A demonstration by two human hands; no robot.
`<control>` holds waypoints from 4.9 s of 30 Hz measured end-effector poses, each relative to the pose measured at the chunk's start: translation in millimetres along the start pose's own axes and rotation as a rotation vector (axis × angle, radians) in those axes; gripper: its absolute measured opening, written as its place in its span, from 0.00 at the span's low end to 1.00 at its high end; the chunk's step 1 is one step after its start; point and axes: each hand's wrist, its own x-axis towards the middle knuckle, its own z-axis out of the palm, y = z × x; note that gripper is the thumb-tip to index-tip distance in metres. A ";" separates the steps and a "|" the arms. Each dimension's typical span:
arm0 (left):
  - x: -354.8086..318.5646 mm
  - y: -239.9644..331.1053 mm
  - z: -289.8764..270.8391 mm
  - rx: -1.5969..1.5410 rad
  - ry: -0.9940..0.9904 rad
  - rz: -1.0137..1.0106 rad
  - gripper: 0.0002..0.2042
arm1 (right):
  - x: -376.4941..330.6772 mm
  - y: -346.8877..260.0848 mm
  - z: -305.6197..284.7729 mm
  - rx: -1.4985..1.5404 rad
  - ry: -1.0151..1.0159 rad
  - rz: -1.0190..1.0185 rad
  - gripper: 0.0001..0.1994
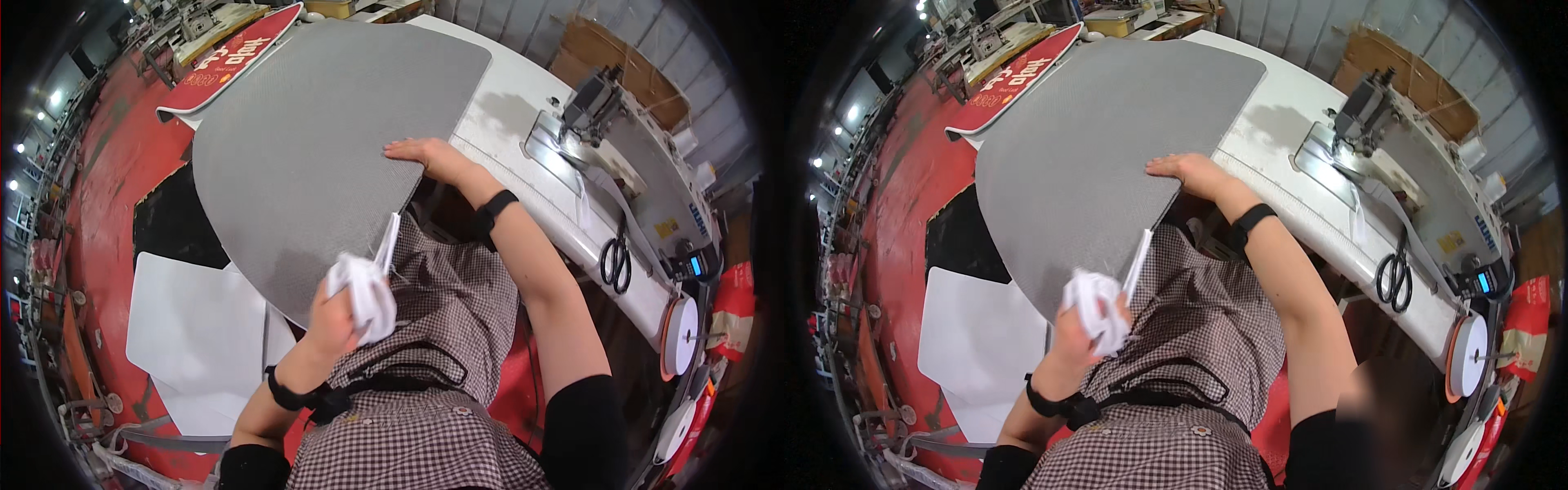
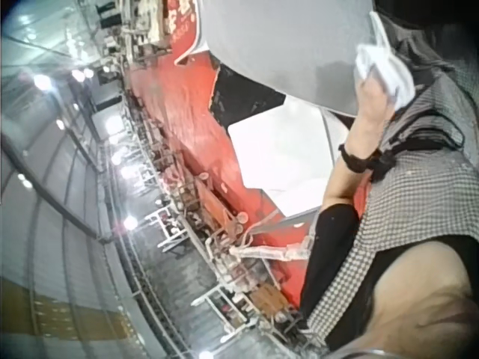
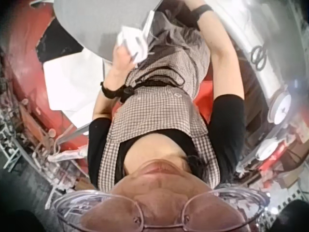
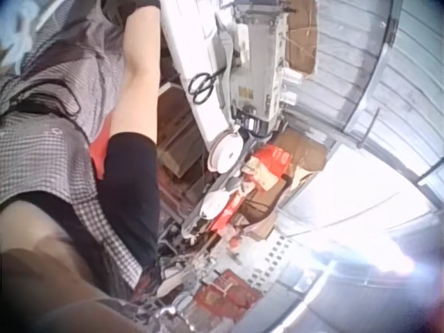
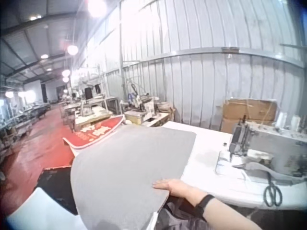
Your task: Using a sewing machine and scissors to trim and assemble fabric covers for chairs.
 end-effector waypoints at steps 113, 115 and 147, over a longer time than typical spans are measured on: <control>157.6 -64.7 45.7 1.755 -0.071 0.594 0.18 | -353.2 -162.2 -102.7 1.070 1.079 1.144 0.32; 158.4 -64.3 44.8 1.725 -0.065 0.576 0.18 | -328.1 -152.3 -94.8 1.348 0.917 1.050 0.35; 155.3 -60.4 33.6 1.567 -0.043 0.621 0.13 | -212.8 -35.3 -90.4 1.592 -0.459 0.703 0.35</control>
